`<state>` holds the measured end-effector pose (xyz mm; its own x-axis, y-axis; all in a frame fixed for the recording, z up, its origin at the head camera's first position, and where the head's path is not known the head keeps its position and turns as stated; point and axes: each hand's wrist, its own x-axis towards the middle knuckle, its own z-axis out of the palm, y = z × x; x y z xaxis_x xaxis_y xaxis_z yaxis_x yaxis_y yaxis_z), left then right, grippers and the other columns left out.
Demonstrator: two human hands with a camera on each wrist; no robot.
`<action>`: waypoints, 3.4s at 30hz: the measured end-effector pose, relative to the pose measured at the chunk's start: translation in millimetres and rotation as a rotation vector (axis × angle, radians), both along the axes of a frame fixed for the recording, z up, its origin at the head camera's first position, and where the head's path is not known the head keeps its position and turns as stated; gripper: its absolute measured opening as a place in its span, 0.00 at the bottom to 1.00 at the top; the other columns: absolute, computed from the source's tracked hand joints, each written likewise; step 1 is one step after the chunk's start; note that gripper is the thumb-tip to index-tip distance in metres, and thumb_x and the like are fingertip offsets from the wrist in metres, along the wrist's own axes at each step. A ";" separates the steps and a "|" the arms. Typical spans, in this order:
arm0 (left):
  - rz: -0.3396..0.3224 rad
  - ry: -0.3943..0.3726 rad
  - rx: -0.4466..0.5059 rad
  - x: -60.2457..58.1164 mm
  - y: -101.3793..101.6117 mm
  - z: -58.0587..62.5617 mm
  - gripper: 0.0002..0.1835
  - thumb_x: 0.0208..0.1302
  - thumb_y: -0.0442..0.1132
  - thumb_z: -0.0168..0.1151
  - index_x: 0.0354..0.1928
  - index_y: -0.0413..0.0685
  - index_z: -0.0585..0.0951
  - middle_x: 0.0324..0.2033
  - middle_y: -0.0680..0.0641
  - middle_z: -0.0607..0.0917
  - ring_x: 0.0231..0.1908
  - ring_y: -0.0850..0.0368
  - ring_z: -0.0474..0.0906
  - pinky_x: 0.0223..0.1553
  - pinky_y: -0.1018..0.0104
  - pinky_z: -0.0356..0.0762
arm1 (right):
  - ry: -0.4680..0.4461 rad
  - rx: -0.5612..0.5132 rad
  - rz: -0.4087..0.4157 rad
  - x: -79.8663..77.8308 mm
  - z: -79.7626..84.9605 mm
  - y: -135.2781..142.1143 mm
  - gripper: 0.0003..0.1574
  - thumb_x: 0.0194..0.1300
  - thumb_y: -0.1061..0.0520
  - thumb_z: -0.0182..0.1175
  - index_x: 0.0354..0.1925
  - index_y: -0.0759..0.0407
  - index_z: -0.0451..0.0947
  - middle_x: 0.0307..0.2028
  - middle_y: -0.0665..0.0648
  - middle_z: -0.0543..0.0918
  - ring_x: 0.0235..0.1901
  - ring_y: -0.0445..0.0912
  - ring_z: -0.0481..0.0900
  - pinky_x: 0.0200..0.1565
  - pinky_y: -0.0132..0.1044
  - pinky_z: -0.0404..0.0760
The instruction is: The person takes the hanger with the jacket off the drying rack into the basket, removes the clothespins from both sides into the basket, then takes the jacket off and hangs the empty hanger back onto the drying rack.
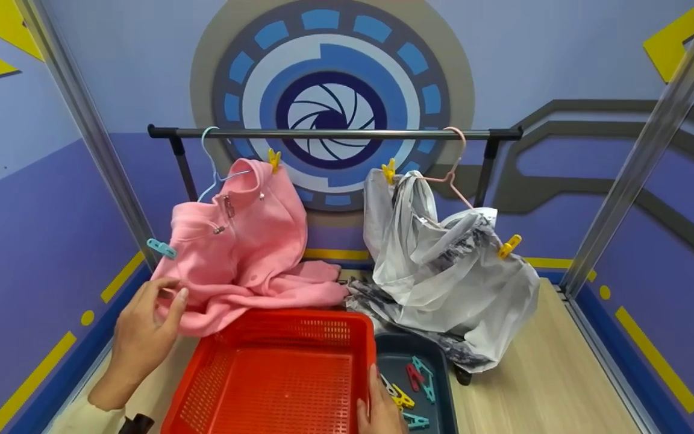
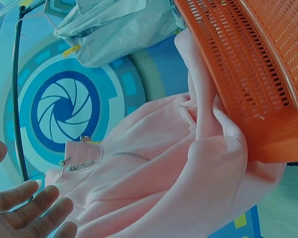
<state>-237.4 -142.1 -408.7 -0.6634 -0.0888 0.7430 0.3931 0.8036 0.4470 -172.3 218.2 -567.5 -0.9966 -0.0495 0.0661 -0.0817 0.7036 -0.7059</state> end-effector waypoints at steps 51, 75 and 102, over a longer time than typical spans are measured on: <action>0.103 -0.042 0.132 -23.5 -29.6 2.0 0.18 0.61 0.42 0.61 0.48 0.42 0.72 0.41 0.43 0.75 0.36 0.50 0.73 0.28 0.56 0.71 | 0.122 0.045 0.008 1.4 -7.5 -0.9 0.39 0.66 0.54 0.56 0.68 0.70 0.56 0.54 0.69 0.77 0.44 0.56 0.81 0.40 0.46 0.80; 0.127 -0.197 0.126 -43.8 -23.8 12.4 0.22 0.63 0.48 0.58 0.54 0.42 0.71 0.46 0.42 0.74 0.37 0.43 0.75 0.35 0.49 0.74 | 0.074 0.020 0.015 1.4 -4.3 -0.7 0.41 0.67 0.51 0.55 0.69 0.69 0.55 0.55 0.71 0.75 0.43 0.56 0.82 0.38 0.45 0.80; 0.085 -0.402 -0.018 -62.6 -27.7 19.1 0.26 0.66 0.53 0.50 0.56 0.38 0.71 0.53 0.38 0.75 0.48 0.33 0.75 0.47 0.38 0.71 | 0.070 -0.006 0.014 1.1 -5.7 -0.2 0.40 0.66 0.53 0.55 0.69 0.70 0.54 0.55 0.72 0.75 0.39 0.55 0.83 0.34 0.41 0.79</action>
